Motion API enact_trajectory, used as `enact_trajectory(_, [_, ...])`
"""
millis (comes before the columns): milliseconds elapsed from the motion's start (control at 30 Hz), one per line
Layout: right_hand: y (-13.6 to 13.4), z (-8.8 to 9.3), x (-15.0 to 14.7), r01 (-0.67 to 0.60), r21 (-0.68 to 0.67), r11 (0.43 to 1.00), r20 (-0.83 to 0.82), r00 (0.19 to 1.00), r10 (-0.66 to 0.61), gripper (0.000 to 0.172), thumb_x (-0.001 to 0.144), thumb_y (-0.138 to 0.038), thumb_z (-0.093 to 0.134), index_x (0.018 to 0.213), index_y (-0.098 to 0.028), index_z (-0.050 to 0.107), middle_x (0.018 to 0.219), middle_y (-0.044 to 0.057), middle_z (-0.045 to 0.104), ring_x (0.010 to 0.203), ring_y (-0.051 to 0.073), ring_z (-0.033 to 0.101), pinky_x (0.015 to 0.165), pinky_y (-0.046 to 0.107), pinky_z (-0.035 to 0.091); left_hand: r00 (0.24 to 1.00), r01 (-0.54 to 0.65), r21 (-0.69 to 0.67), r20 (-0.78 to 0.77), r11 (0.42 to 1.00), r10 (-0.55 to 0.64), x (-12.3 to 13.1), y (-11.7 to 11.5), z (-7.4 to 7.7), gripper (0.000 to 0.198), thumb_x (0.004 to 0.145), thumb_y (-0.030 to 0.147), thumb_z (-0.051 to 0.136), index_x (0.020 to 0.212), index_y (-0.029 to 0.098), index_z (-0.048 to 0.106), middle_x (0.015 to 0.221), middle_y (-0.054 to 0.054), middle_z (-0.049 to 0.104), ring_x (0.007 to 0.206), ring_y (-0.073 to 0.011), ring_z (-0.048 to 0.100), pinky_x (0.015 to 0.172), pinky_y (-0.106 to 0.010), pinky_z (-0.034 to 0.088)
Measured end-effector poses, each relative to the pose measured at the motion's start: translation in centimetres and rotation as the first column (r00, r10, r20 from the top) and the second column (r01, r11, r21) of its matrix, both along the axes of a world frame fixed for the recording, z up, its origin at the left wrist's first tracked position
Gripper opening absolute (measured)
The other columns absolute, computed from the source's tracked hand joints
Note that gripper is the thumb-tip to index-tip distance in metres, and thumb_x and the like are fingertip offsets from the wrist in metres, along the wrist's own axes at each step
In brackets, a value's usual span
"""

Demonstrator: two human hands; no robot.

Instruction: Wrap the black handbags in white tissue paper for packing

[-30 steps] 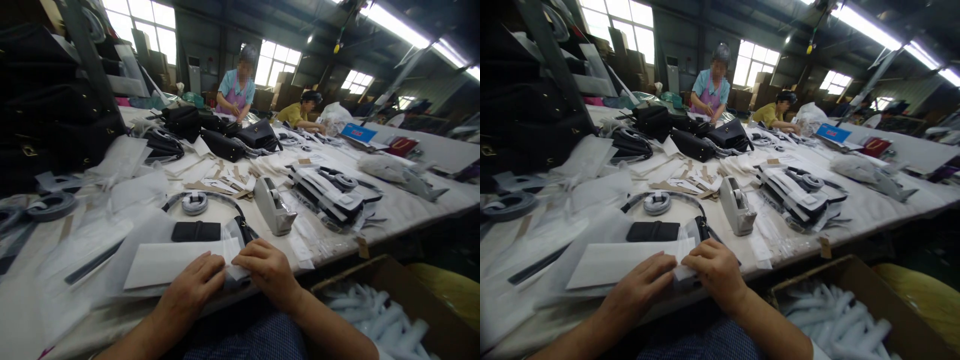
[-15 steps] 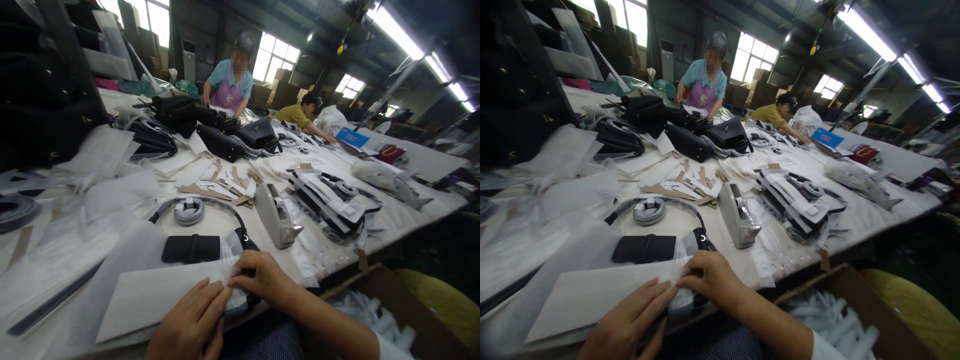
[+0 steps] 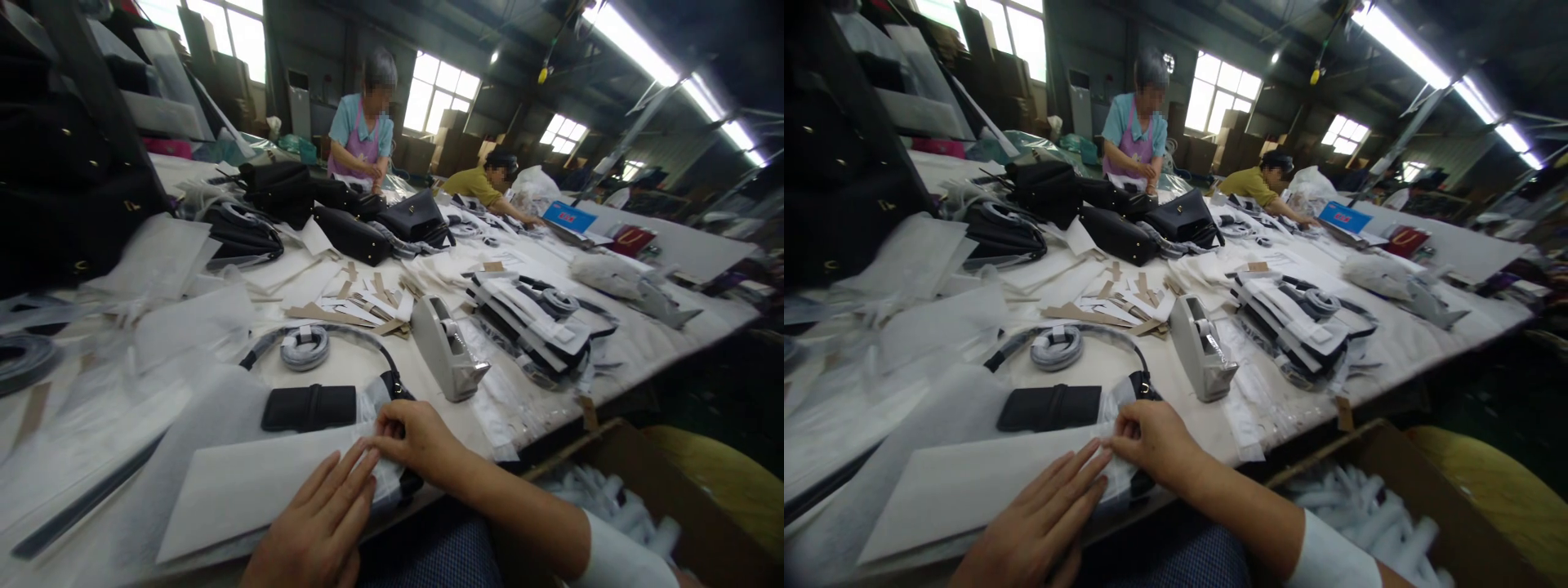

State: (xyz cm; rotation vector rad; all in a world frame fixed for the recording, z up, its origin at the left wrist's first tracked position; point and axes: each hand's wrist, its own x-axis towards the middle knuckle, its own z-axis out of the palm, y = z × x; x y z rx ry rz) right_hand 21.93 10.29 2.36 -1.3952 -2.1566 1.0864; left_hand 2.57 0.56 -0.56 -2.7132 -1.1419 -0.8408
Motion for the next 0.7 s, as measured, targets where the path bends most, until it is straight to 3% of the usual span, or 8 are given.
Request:
enact_trajectory(200, [0.1, -0.3, -0.3, 0.039, 0.086, 0.996, 0.068, 0.997, -0.045, 0.02, 0.077, -0.023, 0.073, 0.084, -0.021, 0.055, 0.06, -0.008, 0.056, 0.054, 0.01, 0.052, 0.053, 0.02, 0.036, 0.999, 0.043, 0.033, -0.014, 0.999, -0.042, -0.1, 0.3, -1.6, 0.065, 0.061, 0.01, 0.046, 0.125, 0.013, 0.059, 0.139, -0.012, 0.06, 0.133, -0.0252, 0.049, 0.112, -0.041, 0.042])
enact_trajectory(333, [0.0, -0.7, -0.5, 0.048, 0.174, 0.984, 0.085, 0.994, -0.064, 0.012, 0.082, -0.018, 0.066, 0.085, -0.021, 0.055, 0.061, -0.007, 0.056, 0.055, 0.011, 0.053, 0.054, 0.02, 0.036, 0.994, 0.005, -0.111, -0.105, 0.994, -0.017, -0.1, 0.0, -0.3, 0.079, 0.058, 0.007, 0.047, 0.136, 0.015, 0.051, 0.146, -0.006, 0.053, 0.134, -0.0225, 0.05, 0.112, -0.039, 0.041])
enact_trajectory(433, [-0.1, -0.5, -0.7, 0.043, 0.183, 0.982, 0.084, 0.995, -0.059, 0.011, 0.082, -0.016, 0.066, 0.079, -0.02, 0.056, 0.06, -0.006, 0.056, 0.054, 0.01, 0.052, 0.054, 0.02, 0.037, 0.994, 0.009, -0.137, -0.102, 0.991, -0.023, 0.0, -0.1, 0.8, 0.084, 0.058, 0.008, 0.047, 0.141, 0.017, 0.048, 0.147, -0.004, 0.052, 0.132, -0.0217, 0.052, 0.112, -0.039, 0.042])
enact_trajectory(533, [0.0, 0.9, 0.4, 0.041, 0.161, 0.986, 0.031, 0.998, -0.046, 0.009, 0.082, -0.02, 0.068, 0.081, -0.02, 0.06, 0.061, -0.005, 0.058, 0.053, 0.01, 0.053, 0.053, 0.02, 0.039, 0.996, 0.002, -0.125, -0.09, 0.992, -0.014, 0.1, -0.1, 1.3, 0.085, 0.057, 0.009, 0.047, 0.142, 0.017, 0.047, 0.146, -0.004, 0.053, 0.131, -0.0215, 0.054, 0.111, -0.038, 0.044])
enact_trajectory(600, [0.3, 2.5, 2.3, 0.107, 0.228, 0.968, -0.034, 0.994, -0.102, 0.01, 0.085, -0.027, 0.066, 0.092, -0.02, 0.063, 0.067, -0.003, 0.063, 0.056, 0.012, 0.058, 0.058, 0.022, 0.045, 0.997, -0.006, -0.104, -0.079, 0.995, -0.002, 0.2, -0.1, 1.3, 0.085, 0.057, 0.008, 0.047, 0.141, 0.017, 0.048, 0.144, -0.004, 0.055, 0.129, -0.0207, 0.055, 0.11, -0.037, 0.044])
enact_trajectory(700, [1.8, 4.9, 6.6, 0.339, 0.386, 0.858, -0.123, 0.941, -0.317, 0.022, 0.088, -0.033, 0.061, 0.105, -0.021, 0.064, 0.089, 0.003, 0.07, 0.079, 0.017, 0.066, 0.079, 0.029, 0.05, 0.998, -0.016, -0.068, -0.066, 0.998, 0.012, 0.2, 0.1, 0.9, 0.083, 0.058, 0.008, 0.048, 0.14, 0.018, 0.05, 0.142, -0.003, 0.057, 0.126, -0.0192, 0.057, 0.11, -0.034, 0.044])
